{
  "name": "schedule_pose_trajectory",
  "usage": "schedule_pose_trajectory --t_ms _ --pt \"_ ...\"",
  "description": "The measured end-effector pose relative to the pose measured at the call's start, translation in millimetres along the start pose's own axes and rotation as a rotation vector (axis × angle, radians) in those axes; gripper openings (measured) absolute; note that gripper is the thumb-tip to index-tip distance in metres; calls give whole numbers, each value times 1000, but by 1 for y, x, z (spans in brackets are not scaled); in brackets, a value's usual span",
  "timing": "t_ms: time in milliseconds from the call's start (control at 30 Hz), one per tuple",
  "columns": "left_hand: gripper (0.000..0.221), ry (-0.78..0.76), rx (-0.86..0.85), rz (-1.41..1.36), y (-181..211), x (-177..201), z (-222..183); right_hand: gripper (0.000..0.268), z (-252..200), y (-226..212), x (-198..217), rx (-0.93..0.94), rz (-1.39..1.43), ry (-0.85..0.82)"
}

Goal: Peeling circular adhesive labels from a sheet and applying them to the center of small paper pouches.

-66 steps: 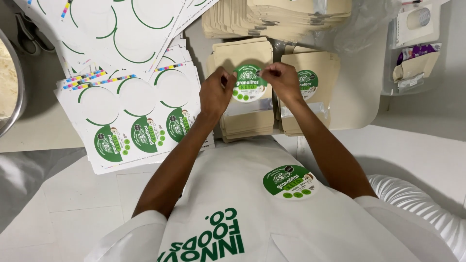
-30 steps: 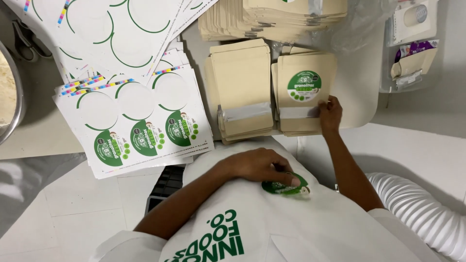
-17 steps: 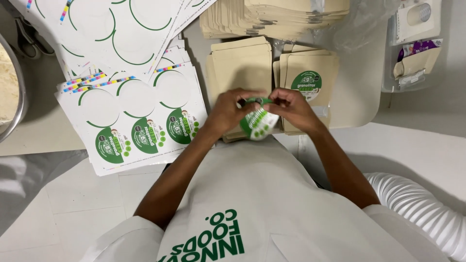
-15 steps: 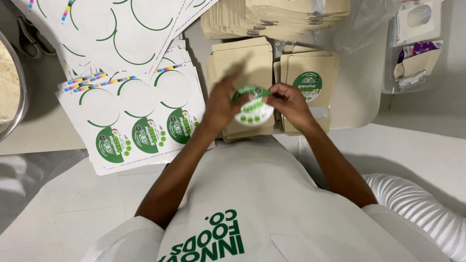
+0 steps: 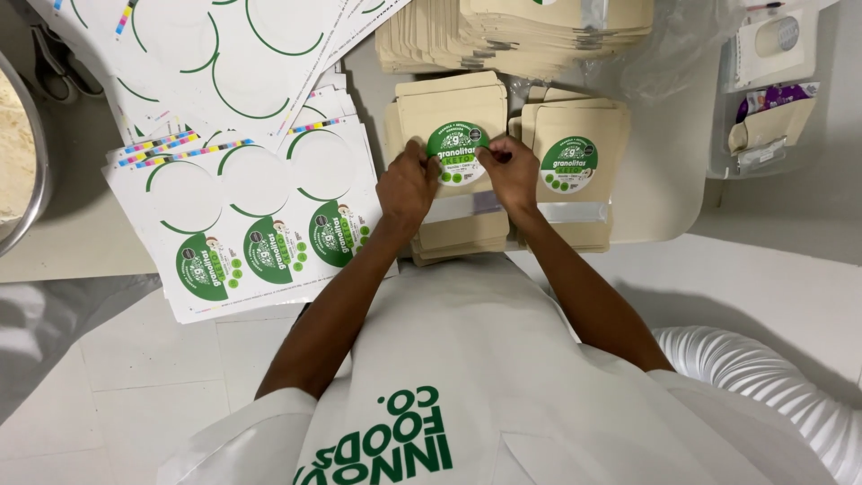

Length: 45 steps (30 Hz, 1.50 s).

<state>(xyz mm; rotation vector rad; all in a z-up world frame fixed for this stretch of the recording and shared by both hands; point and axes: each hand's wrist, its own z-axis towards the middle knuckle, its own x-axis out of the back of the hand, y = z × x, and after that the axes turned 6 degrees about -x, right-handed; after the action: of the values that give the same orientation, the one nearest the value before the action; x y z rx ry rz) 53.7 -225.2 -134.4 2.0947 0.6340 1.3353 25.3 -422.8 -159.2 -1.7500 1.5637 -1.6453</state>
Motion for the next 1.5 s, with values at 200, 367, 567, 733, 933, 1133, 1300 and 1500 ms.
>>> schedule_pose_trajectory --t_ms 200,367,567,733,933,1133,1300,1500 --pt "45 176 -221 326 -17 3 26 43 -5 -5 4 451 -526 249" --pt "45 149 -407 396 -15 32 54 46 -47 -46 -13 762 -742 -109" --pt "30 141 -532 212 -23 48 53 53 -62 33 10 932 -739 -205" --pt "18 92 -493 -475 -7 83 18 75 -32 62 28 593 -297 143" --pt "37 103 -455 -328 -40 92 -67 24 7 116 86 50 327 154" --pt "108 -378 -215 263 -86 79 -131 37 21 155 183 39 -405 495" --pt "75 -309 -455 474 -142 39 -139 27 -20 64 116 305 -203 352" --pt "72 -227 -444 302 -148 41 -137 14 -78 -17 23 251 -16 -126"
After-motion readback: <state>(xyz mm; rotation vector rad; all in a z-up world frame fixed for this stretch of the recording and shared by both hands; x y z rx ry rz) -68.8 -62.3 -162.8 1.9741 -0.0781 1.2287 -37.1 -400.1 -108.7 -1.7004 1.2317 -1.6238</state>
